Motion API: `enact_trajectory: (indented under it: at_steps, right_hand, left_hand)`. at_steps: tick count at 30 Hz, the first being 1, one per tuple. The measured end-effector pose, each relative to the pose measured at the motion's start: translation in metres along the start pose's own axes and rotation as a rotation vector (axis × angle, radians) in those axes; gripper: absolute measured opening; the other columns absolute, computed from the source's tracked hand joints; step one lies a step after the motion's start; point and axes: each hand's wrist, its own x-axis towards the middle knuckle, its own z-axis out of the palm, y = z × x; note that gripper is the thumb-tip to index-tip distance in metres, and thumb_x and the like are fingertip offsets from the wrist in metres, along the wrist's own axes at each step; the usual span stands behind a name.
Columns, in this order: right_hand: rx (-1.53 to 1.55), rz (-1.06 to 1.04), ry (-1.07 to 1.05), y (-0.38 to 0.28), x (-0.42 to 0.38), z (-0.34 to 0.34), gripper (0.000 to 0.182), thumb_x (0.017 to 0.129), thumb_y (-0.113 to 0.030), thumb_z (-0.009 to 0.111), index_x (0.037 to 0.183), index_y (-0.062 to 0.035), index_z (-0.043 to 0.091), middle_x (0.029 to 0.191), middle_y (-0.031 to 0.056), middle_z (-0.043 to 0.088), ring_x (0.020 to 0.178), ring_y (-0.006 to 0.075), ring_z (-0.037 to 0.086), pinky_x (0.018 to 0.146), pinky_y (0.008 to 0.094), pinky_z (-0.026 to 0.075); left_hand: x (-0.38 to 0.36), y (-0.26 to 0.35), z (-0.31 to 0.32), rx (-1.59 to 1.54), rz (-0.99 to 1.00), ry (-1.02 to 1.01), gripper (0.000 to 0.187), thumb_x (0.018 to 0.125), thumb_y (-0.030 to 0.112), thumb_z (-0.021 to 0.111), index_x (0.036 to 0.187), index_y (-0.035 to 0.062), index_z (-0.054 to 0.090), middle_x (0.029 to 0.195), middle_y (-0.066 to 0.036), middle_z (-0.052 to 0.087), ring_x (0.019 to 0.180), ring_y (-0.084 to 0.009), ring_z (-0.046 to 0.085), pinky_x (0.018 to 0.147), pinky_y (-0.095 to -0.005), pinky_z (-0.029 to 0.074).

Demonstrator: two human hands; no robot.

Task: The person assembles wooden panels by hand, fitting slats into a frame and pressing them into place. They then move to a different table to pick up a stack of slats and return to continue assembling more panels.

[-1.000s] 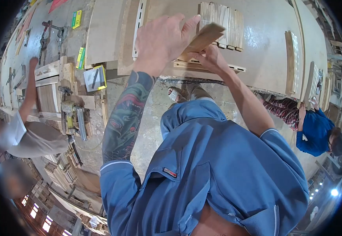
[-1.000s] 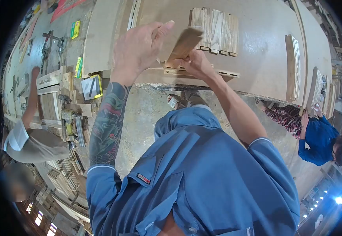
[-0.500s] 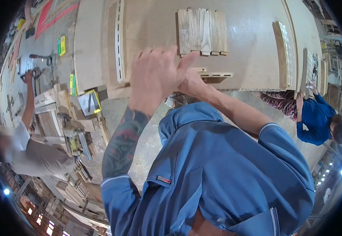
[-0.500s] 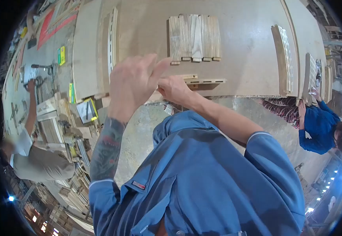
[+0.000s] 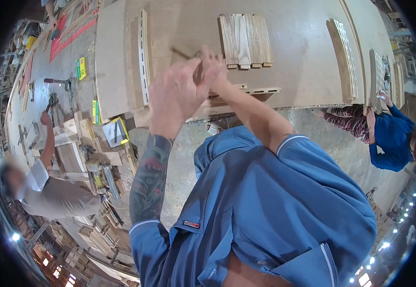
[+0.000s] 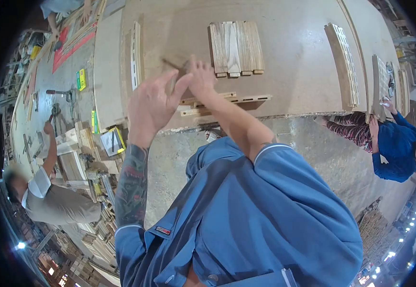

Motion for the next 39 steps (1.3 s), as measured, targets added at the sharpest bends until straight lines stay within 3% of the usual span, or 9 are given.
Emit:
enact_trajectory:
  at_steps: [1, 4, 8, 10, 18, 26, 32, 35, 39]
  right_hand:
    - [-0.072, 0.057, 0.248, 0.006, -0.002, 0.001, 0.049, 0.092, -0.031, 0.061, 0.133, -0.0051, 0.05, 0.122, 0.0169, 0.062, 0.11, 0.0385, 0.058, 0.091, 0.052, 0.047]
    - [0.419, 0.093, -0.017, 0.041, -0.007, -0.039, 0.041, 0.091, -0.038, 0.067, 0.108, -0.0005, 0.062, 0.099, 0.0123, 0.069, 0.089, 0.0302, 0.066, 0.079, 0.0422, 0.053]
    - [0.791, -0.094, 0.225, 0.049, -0.072, -0.081, 0.04, 0.09, -0.037, 0.071, 0.101, 0.0017, 0.067, 0.087, 0.0105, 0.072, 0.082, 0.021, 0.069, 0.073, 0.0331, 0.054]
    - [1.016, -0.264, -0.064, 0.053, -0.092, -0.084, 0.036, 0.091, -0.026, 0.073, 0.111, 0.0032, 0.065, 0.098, 0.0118, 0.073, 0.095, 0.0145, 0.067, 0.081, 0.0307, 0.054]
    - [0.787, -0.29, -0.154, 0.042, -0.109, -0.085, 0.029, 0.087, -0.022, 0.074, 0.107, -0.0017, 0.071, 0.095, 0.0127, 0.075, 0.088, 0.0223, 0.072, 0.079, 0.0369, 0.055]
    - [0.281, -0.533, 0.106, 0.046, -0.117, -0.059, 0.026, 0.082, -0.017, 0.074, 0.107, -0.0169, 0.067, 0.076, 0.014, 0.068, 0.068, 0.0379, 0.065, 0.059, 0.0479, 0.051]
    - [0.249, -0.613, 0.1, 0.065, -0.097, -0.054, 0.032, 0.076, -0.012, 0.072, 0.107, -0.0126, 0.067, 0.083, 0.0177, 0.068, 0.081, 0.041, 0.065, 0.069, 0.0495, 0.052]
    - [-0.06, -0.336, -0.183, 0.074, -0.041, -0.09, 0.044, 0.086, -0.026, 0.06, 0.128, -0.0124, 0.06, 0.12, 0.0196, 0.063, 0.114, 0.0402, 0.06, 0.098, 0.053, 0.046]
    - [-0.303, -0.207, 0.298, 0.08, 0.013, -0.008, 0.05, 0.09, -0.025, 0.056, 0.138, -0.0125, 0.05, 0.142, 0.0206, 0.047, 0.13, 0.045, 0.045, 0.106, 0.0567, 0.037]
  left_hand:
    - [-0.001, -0.002, 0.002, -0.003, -0.007, 0.002, 0.066, 0.093, 0.065, 0.051, 0.109, 0.0049, 0.072, 0.096, -0.018, 0.072, 0.092, -0.0376, 0.069, 0.077, -0.0437, 0.054]
    - [-0.002, -0.007, 0.009, 0.001, -0.003, 0.068, 0.069, 0.092, 0.068, 0.046, 0.11, 0.0067, 0.072, 0.096, -0.019, 0.072, 0.093, -0.0379, 0.069, 0.078, -0.0451, 0.054]
    - [0.001, -0.008, 0.006, 0.003, 0.001, 0.034, 0.068, 0.093, 0.069, 0.044, 0.11, 0.0097, 0.073, 0.096, -0.018, 0.072, 0.092, -0.0374, 0.069, 0.078, -0.0455, 0.053]
    - [0.0, -0.01, 0.009, 0.003, 0.008, 0.028, 0.066, 0.094, 0.068, 0.044, 0.11, 0.0104, 0.073, 0.094, -0.017, 0.072, 0.092, -0.0371, 0.069, 0.077, -0.0451, 0.053]
    - [0.0, -0.014, 0.012, -0.141, 0.058, 0.117, 0.06, 0.098, 0.058, 0.044, 0.086, 0.0057, 0.07, 0.076, -0.021, 0.067, 0.074, -0.0425, 0.066, 0.064, -0.0516, 0.051]
    - [0.014, 0.02, 0.016, 0.011, 0.149, 0.188, 0.057, 0.099, 0.058, 0.044, 0.098, 0.0087, 0.073, 0.083, -0.019, 0.069, 0.079, -0.0379, 0.067, 0.069, -0.0482, 0.051]
    - [0.01, 0.044, 0.027, 0.097, 0.09, -0.065, 0.049, 0.1, 0.05, 0.046, 0.1, 0.0107, 0.075, 0.09, -0.015, 0.072, 0.084, -0.0369, 0.066, 0.072, -0.0455, 0.052]
    - [0.011, 0.044, 0.027, 0.09, 0.095, -0.051, 0.048, 0.1, 0.049, 0.046, 0.1, 0.0107, 0.075, 0.09, -0.015, 0.072, 0.084, -0.0371, 0.066, 0.072, -0.0451, 0.052]
    - [0.012, 0.045, 0.031, -0.001, 0.117, 0.029, 0.041, 0.099, 0.045, 0.05, 0.094, 0.0114, 0.073, 0.08, -0.019, 0.068, 0.076, -0.0391, 0.065, 0.069, -0.0494, 0.05]
